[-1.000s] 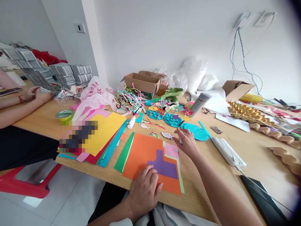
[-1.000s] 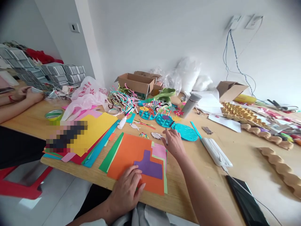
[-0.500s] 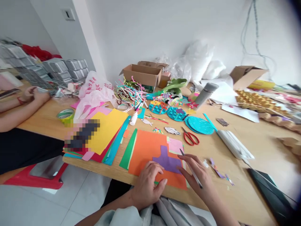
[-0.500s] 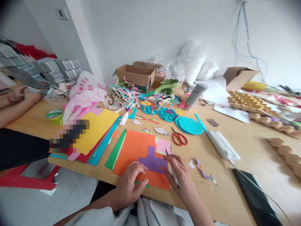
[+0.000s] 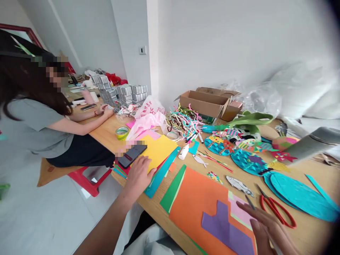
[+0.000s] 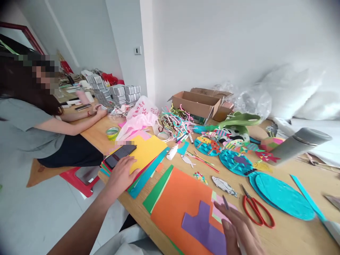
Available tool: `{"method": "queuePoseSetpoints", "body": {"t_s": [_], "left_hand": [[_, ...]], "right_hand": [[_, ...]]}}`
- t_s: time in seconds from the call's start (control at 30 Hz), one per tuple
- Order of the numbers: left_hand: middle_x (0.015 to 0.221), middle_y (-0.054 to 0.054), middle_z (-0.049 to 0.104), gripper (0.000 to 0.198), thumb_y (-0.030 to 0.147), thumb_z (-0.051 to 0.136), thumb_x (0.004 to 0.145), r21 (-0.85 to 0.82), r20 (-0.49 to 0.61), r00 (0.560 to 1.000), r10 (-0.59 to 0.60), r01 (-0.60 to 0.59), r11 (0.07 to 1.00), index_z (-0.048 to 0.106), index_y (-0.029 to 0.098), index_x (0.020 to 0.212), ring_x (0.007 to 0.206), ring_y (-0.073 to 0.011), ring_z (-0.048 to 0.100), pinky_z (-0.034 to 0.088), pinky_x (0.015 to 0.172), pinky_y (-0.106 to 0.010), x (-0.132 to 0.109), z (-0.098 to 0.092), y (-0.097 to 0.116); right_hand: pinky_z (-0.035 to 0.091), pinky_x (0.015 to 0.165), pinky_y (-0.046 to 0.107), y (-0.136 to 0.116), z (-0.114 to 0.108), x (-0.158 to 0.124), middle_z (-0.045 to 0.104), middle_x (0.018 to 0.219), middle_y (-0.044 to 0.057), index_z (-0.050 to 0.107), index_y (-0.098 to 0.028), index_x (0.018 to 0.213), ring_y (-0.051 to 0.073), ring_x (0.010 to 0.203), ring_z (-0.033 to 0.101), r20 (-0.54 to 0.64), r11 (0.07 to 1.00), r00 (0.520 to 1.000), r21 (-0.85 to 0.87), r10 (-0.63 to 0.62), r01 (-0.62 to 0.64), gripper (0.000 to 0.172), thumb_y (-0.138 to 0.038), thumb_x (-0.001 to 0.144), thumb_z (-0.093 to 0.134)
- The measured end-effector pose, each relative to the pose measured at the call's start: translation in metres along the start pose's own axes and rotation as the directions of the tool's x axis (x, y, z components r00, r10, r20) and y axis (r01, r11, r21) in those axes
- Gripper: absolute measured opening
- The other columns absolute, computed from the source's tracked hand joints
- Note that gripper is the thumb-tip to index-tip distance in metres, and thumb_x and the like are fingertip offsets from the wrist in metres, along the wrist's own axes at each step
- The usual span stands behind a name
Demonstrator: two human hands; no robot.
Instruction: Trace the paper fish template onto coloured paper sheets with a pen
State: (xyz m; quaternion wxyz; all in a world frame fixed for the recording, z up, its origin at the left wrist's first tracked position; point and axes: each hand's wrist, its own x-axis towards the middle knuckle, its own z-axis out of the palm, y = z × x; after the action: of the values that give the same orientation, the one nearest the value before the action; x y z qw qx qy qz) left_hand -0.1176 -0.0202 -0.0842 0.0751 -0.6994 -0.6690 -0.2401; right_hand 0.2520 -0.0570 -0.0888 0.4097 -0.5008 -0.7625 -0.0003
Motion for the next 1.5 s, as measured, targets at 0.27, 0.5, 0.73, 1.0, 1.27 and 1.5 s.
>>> {"method": "queuePoseSetpoints", "body": {"t_s": [0.27,0.5,0.73,1.0,1.27,1.5], "left_hand": [[0.129,-0.019,0.053,0.062,0.042,0.054,0.084,0.196,-0.141,0.978,-0.155,0.181,0.964,0.04,0.01,0.135,0.125,-0.0373,0.041,0.036,0.102,-0.053,-0.043,-0.008,-0.069],[0.121,-0.018,0.056,0.063,0.046,0.048,0.088,0.151,-0.258,0.94,-0.223,0.267,0.952,0.034,0.012,0.14,0.11,-0.0331,0.051,0.037,0.096,-0.051,-0.076,-0.006,-0.066],[0.118,-0.017,0.056,0.062,0.046,0.049,0.088,0.121,-0.318,0.917,-0.24,0.291,0.949,0.037,0.014,0.139,0.11,-0.0327,0.049,0.036,0.095,-0.049,-0.077,0.001,-0.062],[0.121,-0.017,0.056,0.062,0.04,0.052,0.087,0.173,-0.27,0.914,-0.303,0.356,0.919,0.035,0.011,0.14,0.109,-0.0335,0.049,0.036,0.095,-0.049,-0.072,-0.005,-0.062],[0.119,-0.015,0.06,0.089,0.051,0.069,0.07,0.022,-0.226,0.828,-0.514,0.532,0.847,0.033,0.011,0.142,0.107,-0.0345,0.051,0.038,0.094,-0.048,-0.063,0.008,-0.101],[0.121,-0.011,0.062,0.092,0.044,0.069,0.07,-0.052,-0.174,0.841,-0.512,0.512,0.858,0.025,0.016,0.146,0.102,-0.034,0.051,0.038,0.092,-0.05,-0.048,0.007,-0.106]], "right_hand": [[0.048,0.075,0.032,-0.019,0.089,0.127,0.063,0.097,0.011,0.063,-0.021,0.099,0.022,0.092,0.061,0.254,0.983,0.954,0.12,-0.162,0.135,0.024,-0.031,0.094,0.042],[0.036,0.088,0.035,-0.036,0.192,0.198,0.068,0.092,0.013,0.063,-0.016,0.101,0.025,0.103,0.056,0.571,0.945,0.82,-0.281,0.023,0.169,0.021,-0.02,0.089,0.047],[0.035,0.085,0.037,-0.042,0.237,0.205,0.068,0.101,0.02,0.06,-0.009,0.105,0.03,0.108,0.055,0.56,0.908,0.82,-0.396,0.12,0.137,0.025,-0.012,0.085,0.045],[0.038,0.082,0.037,-0.05,0.233,0.202,0.066,0.1,0.021,0.057,-0.01,0.105,0.03,0.105,0.058,0.5,0.915,0.849,-0.401,0.168,0.055,0.026,-0.01,0.086,0.04],[0.041,0.073,0.032,-0.048,0.233,0.207,0.067,0.101,0.016,0.052,-0.015,0.109,0.027,0.096,0.062,0.475,0.946,0.841,-0.301,0.258,-0.12,0.03,-0.008,0.082,0.041],[0.041,0.068,0.029,-0.048,0.232,0.215,0.067,0.096,0.011,0.05,-0.016,0.11,0.023,0.088,0.063,0.431,0.945,0.842,-0.158,0.326,-0.285,0.032,-0.009,0.08,0.041]]}}
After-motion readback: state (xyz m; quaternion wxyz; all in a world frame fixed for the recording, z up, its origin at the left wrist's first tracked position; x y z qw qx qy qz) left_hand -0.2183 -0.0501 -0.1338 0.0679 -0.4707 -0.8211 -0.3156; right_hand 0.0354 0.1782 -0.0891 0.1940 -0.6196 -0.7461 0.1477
